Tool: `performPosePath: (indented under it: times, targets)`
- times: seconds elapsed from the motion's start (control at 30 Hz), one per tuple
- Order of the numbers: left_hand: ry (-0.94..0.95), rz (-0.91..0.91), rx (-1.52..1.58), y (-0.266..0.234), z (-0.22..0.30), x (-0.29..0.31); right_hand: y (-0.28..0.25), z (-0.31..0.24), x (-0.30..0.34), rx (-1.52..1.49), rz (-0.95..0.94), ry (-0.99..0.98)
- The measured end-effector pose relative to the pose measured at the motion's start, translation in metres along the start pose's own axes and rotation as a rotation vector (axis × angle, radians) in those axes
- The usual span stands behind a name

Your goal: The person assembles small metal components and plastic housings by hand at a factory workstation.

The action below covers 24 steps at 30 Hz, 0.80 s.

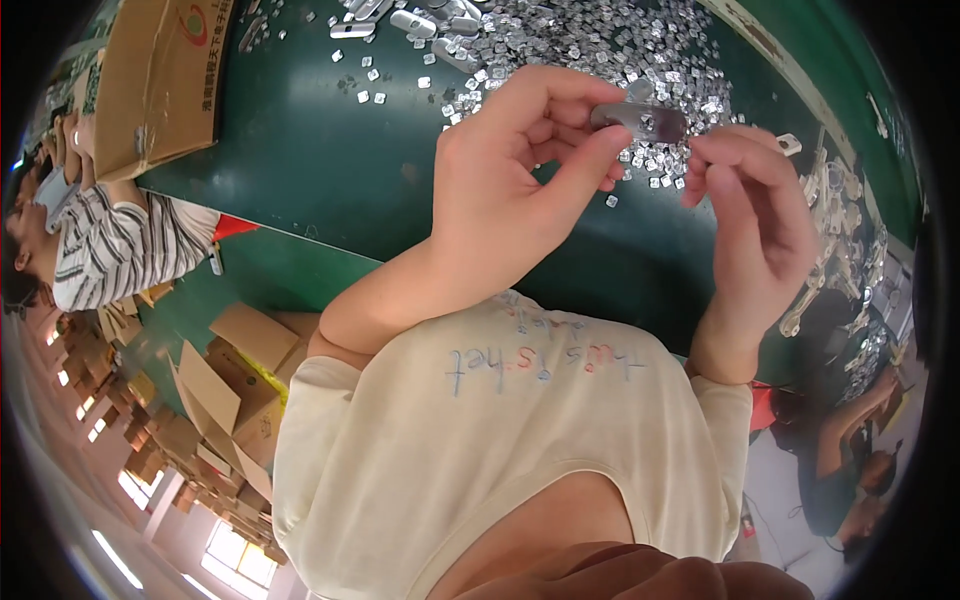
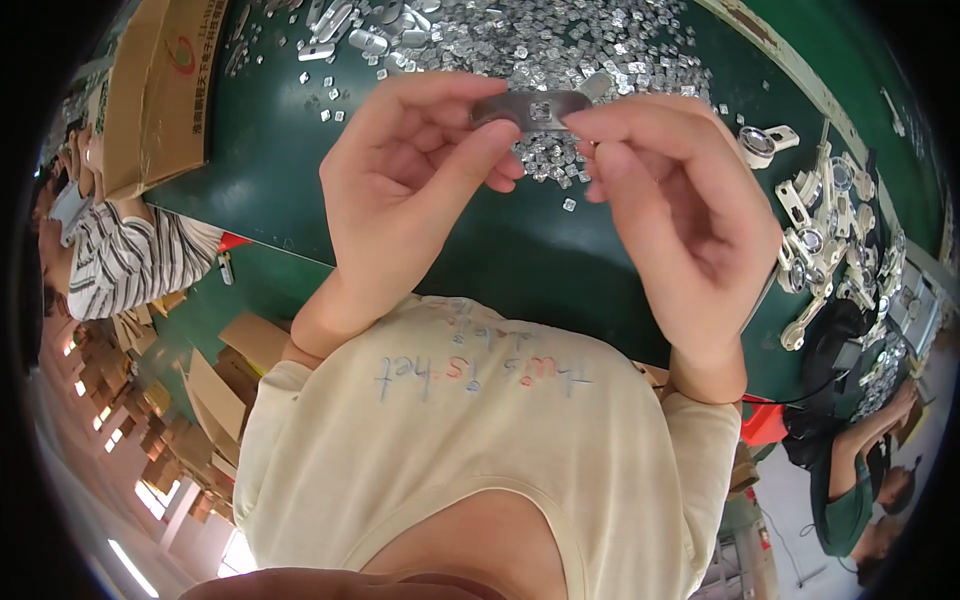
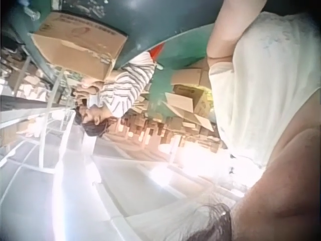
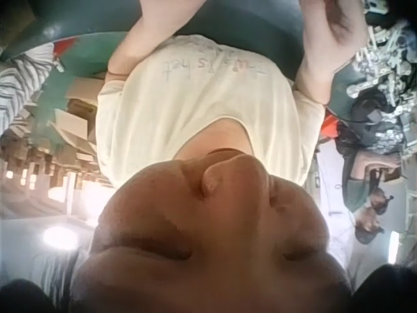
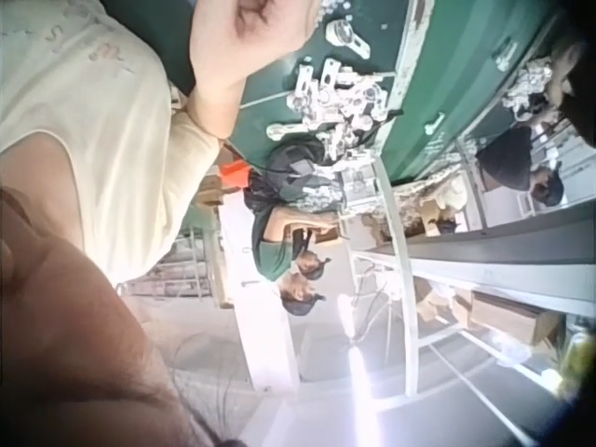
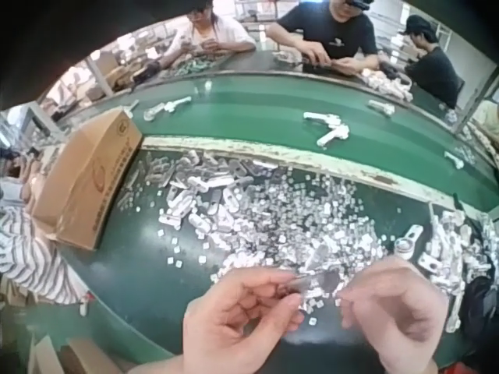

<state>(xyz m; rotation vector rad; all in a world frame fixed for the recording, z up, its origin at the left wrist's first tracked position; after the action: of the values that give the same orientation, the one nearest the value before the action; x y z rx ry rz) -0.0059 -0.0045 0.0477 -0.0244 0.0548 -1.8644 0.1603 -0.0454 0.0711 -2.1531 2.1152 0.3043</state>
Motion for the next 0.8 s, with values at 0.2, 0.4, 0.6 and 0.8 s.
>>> performPosePath:
  times: [0.2, 0.4, 0.6, 0.8]
  targets:
    - [0.074, 0.019, -0.089, -0.004, 0.000, 0.006, 0.015, 0.008, -0.003, 0.107, 0.141, -0.140]
    - [0.169, -0.049, -0.120, -0.004, 0.001, 0.008, 0.008, 0.020, -0.008, -0.160, 0.044, 0.034]
    - [0.178, -0.042, 0.026, 0.001, -0.006, 0.007, 0.019, 0.037, -0.004, -0.746, 0.150, 0.189]
    - [0.055, 0.032, 0.104, -0.002, -0.014, 0.001, 0.030, 0.045, -0.009, -0.121, 0.136, -0.065]
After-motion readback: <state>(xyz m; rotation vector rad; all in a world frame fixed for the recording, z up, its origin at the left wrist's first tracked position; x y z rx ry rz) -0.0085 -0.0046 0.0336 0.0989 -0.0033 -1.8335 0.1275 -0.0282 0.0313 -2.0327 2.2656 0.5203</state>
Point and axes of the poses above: each hand's wrist, its own x-axis away from the middle knuckle, its own y-axis out of the palm, z = x × y, the point moved 2 cm from there along -x, towards the middle knuckle, and after that the axes turned 14 degrees about -x, right-handed, at the moved point
